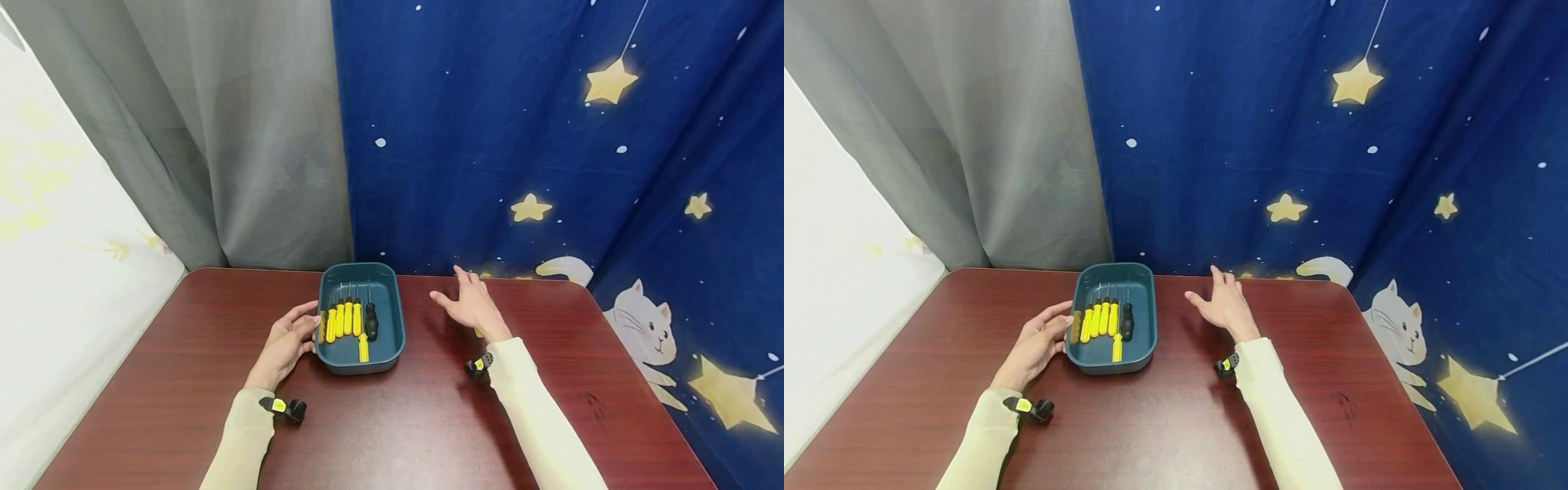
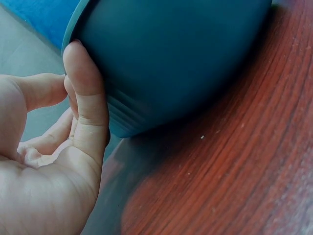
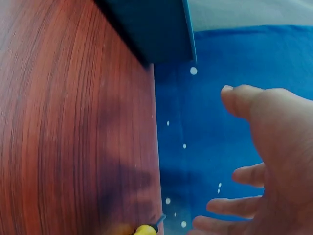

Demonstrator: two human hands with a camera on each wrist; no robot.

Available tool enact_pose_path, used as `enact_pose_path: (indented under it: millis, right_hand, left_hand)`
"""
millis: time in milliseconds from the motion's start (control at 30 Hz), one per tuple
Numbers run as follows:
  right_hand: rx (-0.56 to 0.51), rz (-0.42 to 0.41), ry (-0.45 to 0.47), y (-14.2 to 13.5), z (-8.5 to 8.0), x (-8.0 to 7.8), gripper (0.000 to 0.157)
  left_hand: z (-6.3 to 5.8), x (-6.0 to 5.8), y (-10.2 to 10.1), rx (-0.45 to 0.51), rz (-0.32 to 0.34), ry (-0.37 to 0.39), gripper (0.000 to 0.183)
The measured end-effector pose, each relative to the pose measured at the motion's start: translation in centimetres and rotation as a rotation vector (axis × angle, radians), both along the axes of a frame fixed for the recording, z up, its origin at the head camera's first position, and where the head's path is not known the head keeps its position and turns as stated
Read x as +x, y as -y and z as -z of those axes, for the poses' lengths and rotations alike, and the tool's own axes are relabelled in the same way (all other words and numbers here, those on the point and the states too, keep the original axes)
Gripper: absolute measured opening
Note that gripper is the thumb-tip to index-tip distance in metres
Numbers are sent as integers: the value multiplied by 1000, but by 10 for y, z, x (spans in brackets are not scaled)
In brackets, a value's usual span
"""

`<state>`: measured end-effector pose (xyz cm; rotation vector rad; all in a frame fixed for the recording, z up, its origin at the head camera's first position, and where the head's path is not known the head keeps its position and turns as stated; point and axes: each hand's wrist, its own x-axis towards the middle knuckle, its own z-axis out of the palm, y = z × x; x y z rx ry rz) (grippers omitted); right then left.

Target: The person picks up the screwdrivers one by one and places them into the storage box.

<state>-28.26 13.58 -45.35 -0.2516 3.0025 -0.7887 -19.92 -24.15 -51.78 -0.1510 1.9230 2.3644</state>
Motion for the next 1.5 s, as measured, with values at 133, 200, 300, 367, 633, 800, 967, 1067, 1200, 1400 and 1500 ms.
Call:
enact_pose_path:
  millis: [133,200,300,367,633,800,967,1067,1200,1400,1500]
  right_hand:
    - [22,26,-2,-8,2,-1,91]
    - [36,28,-7,-13,2,0,87]
    - [58,22,-20,-18,4,-1,79]
    - [75,26,-23,-21,6,-2,72]
    - [120,51,14,-29,10,-6,46]
    - [147,55,36,-32,13,-7,16]
    - [146,75,47,-33,16,-7,19]
    - [130,90,58,-33,18,-8,19]
    - [126,105,75,-33,20,-10,19]
    - [120,107,82,-32,21,-11,21]
    - [120,108,83,-32,21,-11,20]
  left_hand:
    - [0,1,0,2,3,3,57]
    - [-1,1,0,-1,6,5,57]
    - [-1,1,0,-6,5,7,57]
    - [-1,1,0,-9,5,9,57]
    - [-1,1,1,-4,3,6,56]
    - [0,1,1,-1,0,7,56]
    - [1,0,1,0,2,7,56]
    - [1,0,1,1,2,6,56]
    - [0,0,1,6,0,7,56]
    - [0,1,0,4,-3,5,56]
    - [0,1,0,1,-1,4,57]
